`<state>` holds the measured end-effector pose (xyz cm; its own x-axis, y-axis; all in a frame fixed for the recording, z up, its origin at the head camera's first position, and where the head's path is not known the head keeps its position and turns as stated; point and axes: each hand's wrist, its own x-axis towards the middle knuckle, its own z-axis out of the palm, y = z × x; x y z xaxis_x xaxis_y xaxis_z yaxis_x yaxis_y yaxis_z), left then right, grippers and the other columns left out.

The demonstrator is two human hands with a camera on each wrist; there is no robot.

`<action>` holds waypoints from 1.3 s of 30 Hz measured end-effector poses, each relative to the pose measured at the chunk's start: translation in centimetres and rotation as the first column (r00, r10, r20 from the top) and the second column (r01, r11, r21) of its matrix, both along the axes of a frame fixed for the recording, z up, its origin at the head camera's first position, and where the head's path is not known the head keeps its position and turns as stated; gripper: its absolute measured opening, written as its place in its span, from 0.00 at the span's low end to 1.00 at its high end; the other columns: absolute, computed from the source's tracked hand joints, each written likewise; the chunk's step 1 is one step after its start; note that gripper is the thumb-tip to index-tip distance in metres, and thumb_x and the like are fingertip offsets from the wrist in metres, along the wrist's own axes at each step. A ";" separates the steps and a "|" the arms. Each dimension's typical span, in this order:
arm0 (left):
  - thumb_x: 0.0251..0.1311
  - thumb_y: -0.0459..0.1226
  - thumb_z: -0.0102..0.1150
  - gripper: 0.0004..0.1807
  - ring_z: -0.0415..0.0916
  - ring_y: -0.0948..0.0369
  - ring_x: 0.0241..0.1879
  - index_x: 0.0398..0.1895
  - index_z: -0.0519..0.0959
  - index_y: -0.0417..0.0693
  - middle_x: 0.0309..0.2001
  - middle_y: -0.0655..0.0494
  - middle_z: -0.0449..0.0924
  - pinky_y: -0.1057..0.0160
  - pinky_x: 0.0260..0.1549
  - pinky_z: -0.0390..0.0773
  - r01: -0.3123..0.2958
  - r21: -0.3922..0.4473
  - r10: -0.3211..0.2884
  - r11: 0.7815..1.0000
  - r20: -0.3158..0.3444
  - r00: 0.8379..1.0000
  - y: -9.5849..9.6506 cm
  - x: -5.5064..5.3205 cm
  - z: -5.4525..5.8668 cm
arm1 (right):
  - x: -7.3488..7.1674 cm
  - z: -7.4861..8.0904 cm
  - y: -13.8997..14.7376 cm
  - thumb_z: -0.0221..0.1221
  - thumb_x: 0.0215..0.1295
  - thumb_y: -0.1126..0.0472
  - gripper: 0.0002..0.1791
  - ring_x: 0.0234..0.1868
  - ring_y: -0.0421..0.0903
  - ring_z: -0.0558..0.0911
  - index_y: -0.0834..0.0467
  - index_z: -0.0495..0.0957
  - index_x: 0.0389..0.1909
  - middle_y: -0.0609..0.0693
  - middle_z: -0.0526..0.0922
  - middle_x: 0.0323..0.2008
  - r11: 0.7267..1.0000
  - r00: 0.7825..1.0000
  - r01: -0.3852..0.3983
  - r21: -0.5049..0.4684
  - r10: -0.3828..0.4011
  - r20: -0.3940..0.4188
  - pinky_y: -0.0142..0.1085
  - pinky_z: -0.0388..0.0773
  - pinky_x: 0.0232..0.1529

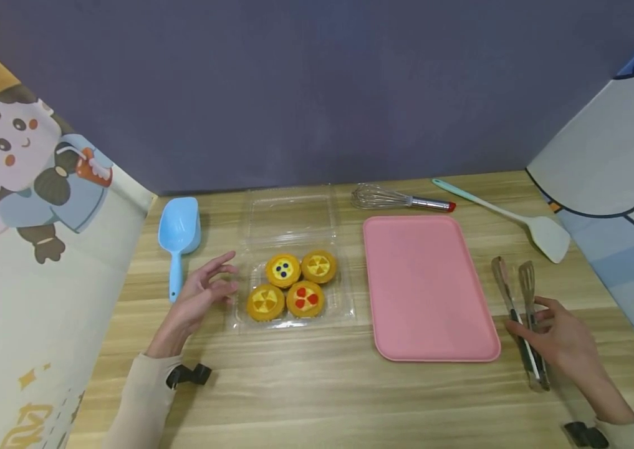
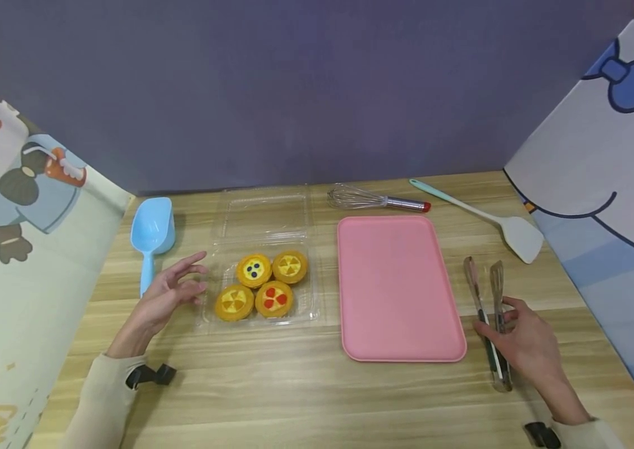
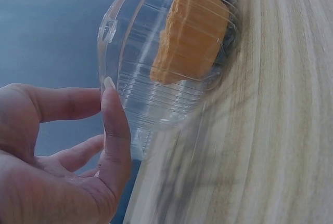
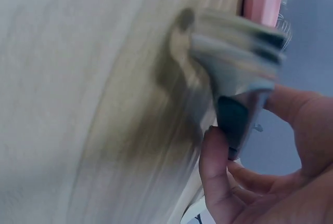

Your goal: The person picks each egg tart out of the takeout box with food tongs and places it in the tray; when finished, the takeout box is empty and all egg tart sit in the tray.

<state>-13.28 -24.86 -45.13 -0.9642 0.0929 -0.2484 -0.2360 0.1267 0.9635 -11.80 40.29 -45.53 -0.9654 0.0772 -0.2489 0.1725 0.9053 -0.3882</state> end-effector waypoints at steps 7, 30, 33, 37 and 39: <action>0.71 0.27 0.58 0.39 0.79 0.69 0.35 0.83 0.56 0.42 0.60 0.47 0.71 0.68 0.34 0.86 -0.003 0.016 0.003 1.000 -0.007 1.000 0.1 -0.2 -0.1 | -0.1 0.2 0.1 0.64 0.69 0.40 0.48 0.35 0.56 0.84 0.78 0.65 0.68 0.76 0.81 0.49 1.000 0.996 -0.009 -0.019 0.007 -0.087 0.35 0.73 0.26; 0.71 0.27 0.58 0.39 0.80 0.68 0.36 0.82 0.56 0.41 0.61 0.45 0.71 0.68 0.33 0.86 -0.014 0.004 0.014 1.000 -0.011 1.000 0.2 -0.1 0.0 | -1.6 3.9 -5.1 0.65 0.72 0.52 0.31 0.35 0.48 0.84 0.66 0.74 0.68 0.72 0.82 0.51 0.980 0.923 -0.177 -0.090 0.134 -0.360 0.28 0.72 0.22; 0.71 0.27 0.58 0.39 0.80 0.68 0.36 0.82 0.56 0.41 0.61 0.46 0.71 0.68 0.33 0.86 -0.013 0.007 0.013 1.000 -0.014 1.000 0.2 -0.1 -0.1 | -1.9 4.4 -6.1 0.68 0.69 0.56 0.29 0.34 0.31 0.76 0.64 0.76 0.67 0.67 0.83 0.48 0.964 0.886 -0.252 -0.089 0.193 -0.421 0.25 0.73 0.24; 0.71 0.27 0.58 0.39 0.80 0.68 0.36 0.82 0.56 0.42 0.61 0.45 0.71 0.67 0.33 0.86 -0.013 -0.002 0.013 1.000 -0.019 1.000 0.2 0.0 -0.1 | -2.5 4.8 -7.7 0.73 0.62 0.63 0.29 0.33 0.26 0.73 0.63 0.79 0.64 0.63 0.84 0.44 0.931 0.801 -0.362 -0.055 0.280 -0.530 0.19 0.72 0.27; 0.71 0.27 0.58 0.39 0.80 0.68 0.36 0.82 0.56 0.42 0.61 0.44 0.71 0.67 0.33 0.86 -0.016 -0.006 0.016 1.000 -0.017 1.000 0.2 0.0 -0.1 | -2.8 5.1 -8.5 0.74 0.58 0.65 0.30 0.32 0.29 0.75 0.62 0.80 0.63 0.61 0.85 0.43 0.915 0.763 -0.401 -0.030 0.316 -0.564 0.18 0.71 0.28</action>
<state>-13.27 -24.63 -45.23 -0.9697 0.0756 -0.2322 -0.2214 0.1285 0.9667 -14.57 31.82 -40.46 -0.8937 -0.2965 0.3366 -0.4285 0.7864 -0.4450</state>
